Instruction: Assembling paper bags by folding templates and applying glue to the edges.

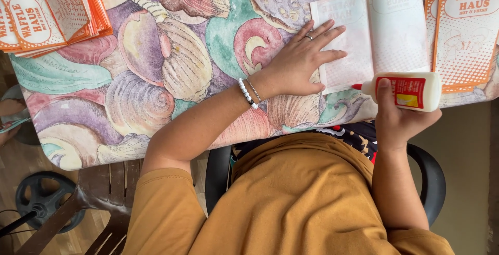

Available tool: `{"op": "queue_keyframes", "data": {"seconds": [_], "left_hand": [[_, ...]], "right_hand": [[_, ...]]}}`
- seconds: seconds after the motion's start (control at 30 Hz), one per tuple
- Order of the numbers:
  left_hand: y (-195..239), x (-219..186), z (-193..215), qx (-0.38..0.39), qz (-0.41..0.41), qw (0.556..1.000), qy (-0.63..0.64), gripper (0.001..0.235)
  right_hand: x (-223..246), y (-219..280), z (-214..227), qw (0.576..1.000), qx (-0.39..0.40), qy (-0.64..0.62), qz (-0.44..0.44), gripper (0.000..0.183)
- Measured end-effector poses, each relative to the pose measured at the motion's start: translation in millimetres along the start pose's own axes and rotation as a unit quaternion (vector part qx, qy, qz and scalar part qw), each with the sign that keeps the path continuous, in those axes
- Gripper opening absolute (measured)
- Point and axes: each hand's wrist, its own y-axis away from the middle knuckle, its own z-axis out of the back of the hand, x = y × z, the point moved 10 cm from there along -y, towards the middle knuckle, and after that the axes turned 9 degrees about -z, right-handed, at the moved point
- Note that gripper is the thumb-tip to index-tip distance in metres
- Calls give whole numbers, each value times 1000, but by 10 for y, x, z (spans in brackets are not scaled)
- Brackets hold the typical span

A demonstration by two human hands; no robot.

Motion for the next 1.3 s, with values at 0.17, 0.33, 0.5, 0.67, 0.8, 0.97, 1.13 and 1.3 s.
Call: {"op": "queue_keyframes", "data": {"seconds": [0.17, 0.33, 0.5, 0.67, 0.8, 0.97, 1.13, 1.3], "left_hand": [[-15, -41, 47, 26, 13, 1000, -4, 75], [-11, -29, 35, 63, 24, 997, -26, 79], [-25, -40, 39, 49, 12, 998, -39, 76], [-28, -73, 71, 62, 21, 998, -20, 76], [-15, -69, 61, 66, 24, 997, -23, 75], [-21, -79, 86, 47, 11, 999, -25, 74], [-19, -97, 100, 48, 12, 998, -26, 73], [-18, -90, 93, 58, 15, 998, -27, 73]], "right_hand": [[-46, 145, -54, 999, -15, -37, -10, 43], [-514, 131, 124, 997, -72, -32, 8, 74], [-351, -142, 348, 991, -87, -102, 6, 38], [-505, -61, 356, 987, -96, -127, 9, 54], [-612, -9, 280, 988, -81, -129, 1, 59], [-342, -131, 326, 991, -81, -106, -13, 36], [-151, -108, 199, 999, -32, -36, 18, 37], [-318, -226, 415, 993, -93, -77, -16, 38]]}}
